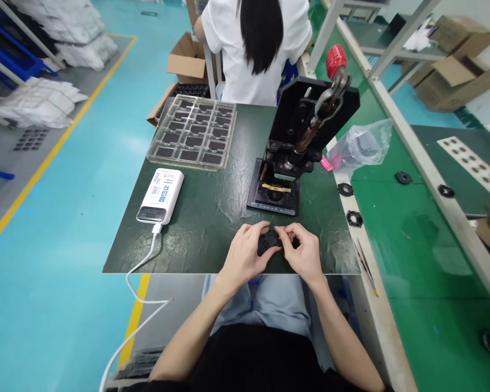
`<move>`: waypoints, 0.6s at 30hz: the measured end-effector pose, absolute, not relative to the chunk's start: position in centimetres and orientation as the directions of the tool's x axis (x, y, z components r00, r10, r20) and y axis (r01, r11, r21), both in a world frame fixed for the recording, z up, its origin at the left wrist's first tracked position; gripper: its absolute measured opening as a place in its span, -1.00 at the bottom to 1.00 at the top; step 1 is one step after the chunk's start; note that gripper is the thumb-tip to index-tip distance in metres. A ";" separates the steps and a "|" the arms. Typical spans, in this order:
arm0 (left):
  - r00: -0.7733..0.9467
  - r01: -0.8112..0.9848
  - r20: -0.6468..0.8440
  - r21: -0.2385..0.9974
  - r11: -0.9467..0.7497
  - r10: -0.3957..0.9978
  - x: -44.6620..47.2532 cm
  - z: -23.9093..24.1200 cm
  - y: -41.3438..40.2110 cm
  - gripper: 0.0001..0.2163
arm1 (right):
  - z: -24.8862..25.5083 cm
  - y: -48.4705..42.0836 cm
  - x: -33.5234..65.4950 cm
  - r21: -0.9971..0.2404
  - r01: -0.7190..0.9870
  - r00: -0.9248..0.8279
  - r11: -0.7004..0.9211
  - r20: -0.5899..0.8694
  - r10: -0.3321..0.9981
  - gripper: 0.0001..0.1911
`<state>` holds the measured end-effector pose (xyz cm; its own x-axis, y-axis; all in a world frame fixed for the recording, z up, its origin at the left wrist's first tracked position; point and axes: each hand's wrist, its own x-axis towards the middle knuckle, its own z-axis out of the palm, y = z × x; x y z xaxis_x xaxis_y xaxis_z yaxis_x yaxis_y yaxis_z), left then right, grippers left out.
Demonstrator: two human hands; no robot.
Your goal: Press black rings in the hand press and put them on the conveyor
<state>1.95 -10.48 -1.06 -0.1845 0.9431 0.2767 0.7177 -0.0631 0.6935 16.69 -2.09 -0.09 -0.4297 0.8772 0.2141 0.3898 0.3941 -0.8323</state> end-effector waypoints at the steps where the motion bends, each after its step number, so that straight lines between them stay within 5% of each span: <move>1: -0.183 0.720 0.286 0.690 -0.070 0.941 1.9 -1.0 -10.5 -0.52 | -0.1 -2.1 16.7 -0.829 0.390 -0.433 0.401 0.219 0.874 -0.70; 13: -0.193 0.731 0.311 0.679 -0.075 0.931 2.1 -0.8 -10.5 -0.51 | -0.7 -2.7 16.0 -0.640 0.414 -0.515 0.647 0.421 0.746 -0.71; 18: -0.197 0.719 0.301 0.692 -0.071 0.933 2.0 -0.8 -10.4 -0.53 | -0.9 -2.0 16.1 -0.798 0.359 -0.442 0.484 0.311 0.841 -0.69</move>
